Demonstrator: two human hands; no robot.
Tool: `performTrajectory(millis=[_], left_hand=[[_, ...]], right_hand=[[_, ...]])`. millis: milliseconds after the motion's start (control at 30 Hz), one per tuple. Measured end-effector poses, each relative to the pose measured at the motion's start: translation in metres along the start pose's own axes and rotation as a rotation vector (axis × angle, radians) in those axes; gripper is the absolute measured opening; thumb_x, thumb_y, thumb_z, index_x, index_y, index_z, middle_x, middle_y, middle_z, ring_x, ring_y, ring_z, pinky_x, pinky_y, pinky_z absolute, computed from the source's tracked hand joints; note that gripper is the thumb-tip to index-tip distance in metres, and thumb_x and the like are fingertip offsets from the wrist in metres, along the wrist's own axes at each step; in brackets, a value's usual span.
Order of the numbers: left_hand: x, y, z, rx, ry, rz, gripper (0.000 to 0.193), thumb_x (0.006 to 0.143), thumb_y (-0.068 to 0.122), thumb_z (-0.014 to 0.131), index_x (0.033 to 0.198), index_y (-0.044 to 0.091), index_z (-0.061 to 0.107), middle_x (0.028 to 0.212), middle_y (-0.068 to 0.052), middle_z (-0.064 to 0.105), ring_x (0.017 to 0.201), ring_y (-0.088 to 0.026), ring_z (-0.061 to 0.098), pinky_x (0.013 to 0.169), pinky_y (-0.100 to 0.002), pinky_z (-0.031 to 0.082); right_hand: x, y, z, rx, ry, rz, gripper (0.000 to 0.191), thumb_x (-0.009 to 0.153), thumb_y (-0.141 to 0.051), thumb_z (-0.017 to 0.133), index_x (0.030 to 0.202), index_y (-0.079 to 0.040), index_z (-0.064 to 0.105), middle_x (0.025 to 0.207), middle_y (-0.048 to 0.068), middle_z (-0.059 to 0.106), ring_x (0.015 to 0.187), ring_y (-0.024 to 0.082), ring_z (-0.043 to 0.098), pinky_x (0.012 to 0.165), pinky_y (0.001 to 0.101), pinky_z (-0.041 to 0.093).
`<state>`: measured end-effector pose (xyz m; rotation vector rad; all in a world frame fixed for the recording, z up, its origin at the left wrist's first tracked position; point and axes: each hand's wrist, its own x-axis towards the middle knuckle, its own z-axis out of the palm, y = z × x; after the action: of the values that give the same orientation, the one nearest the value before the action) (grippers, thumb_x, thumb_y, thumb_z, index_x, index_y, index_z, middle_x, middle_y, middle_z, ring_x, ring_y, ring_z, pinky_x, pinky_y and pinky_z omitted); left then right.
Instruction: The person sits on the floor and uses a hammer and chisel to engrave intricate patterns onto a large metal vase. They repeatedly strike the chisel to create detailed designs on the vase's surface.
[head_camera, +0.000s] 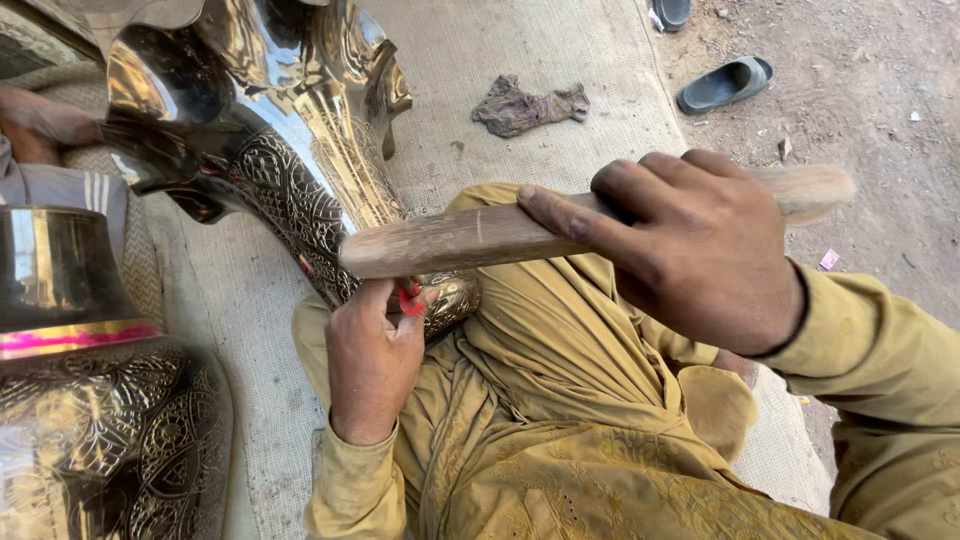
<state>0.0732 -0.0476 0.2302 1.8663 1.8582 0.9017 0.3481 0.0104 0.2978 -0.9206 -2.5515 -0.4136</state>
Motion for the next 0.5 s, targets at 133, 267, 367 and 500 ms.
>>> performTrajectory(millis=[133,267,367,500], left_hand=[[0.004,0.001,-0.001,-0.059,-0.014,0.016,0.025,0.087,0.012,0.078,0.105,0.004,0.062,0.088,-0.014,0.073,0.080,-0.032,0.075,0.067,-0.042,0.055],[0.007,-0.002,-0.003,-0.080,-0.101,0.007,0.022,0.090,0.013,0.076,0.104,0.005,0.062,0.087,-0.012,0.073,0.079,-0.030,0.077,0.066,-0.041,0.056],[0.005,-0.004,-0.001,-0.004,-0.070,0.061,0.023,0.088,0.013,0.079,0.102,0.004,0.063,0.086,-0.014,0.073,0.079,-0.034,0.074,0.066,-0.044,0.054],[-0.003,-0.005,0.004,-0.068,-0.024,0.005,0.021,0.089,0.015,0.078,0.102,0.006,0.064,0.087,-0.013,0.073,0.076,-0.031,0.075,0.064,-0.043,0.055]], right_hand=[[-0.006,-0.001,0.004,0.204,0.043,0.143,0.065,0.080,-0.002,0.072,0.142,-0.021,0.064,0.087,0.007,0.064,0.070,0.023,0.060,0.061,0.0390,0.048],[-0.006,-0.003,0.009,0.257,0.050,0.168,0.068,0.083,-0.002,0.072,0.147,-0.021,0.062,0.095,0.005,0.065,0.076,0.022,0.061,0.065,0.0385,0.048],[-0.006,-0.004,0.010,0.231,0.042,0.126,0.068,0.079,-0.004,0.073,0.144,-0.021,0.064,0.094,0.005,0.065,0.076,0.023,0.063,0.065,0.0394,0.049],[-0.009,-0.005,0.009,0.354,0.145,0.149,0.063,0.077,-0.001,0.067,0.139,-0.014,0.062,0.094,0.009,0.065,0.077,0.024,0.064,0.066,0.0391,0.050]])
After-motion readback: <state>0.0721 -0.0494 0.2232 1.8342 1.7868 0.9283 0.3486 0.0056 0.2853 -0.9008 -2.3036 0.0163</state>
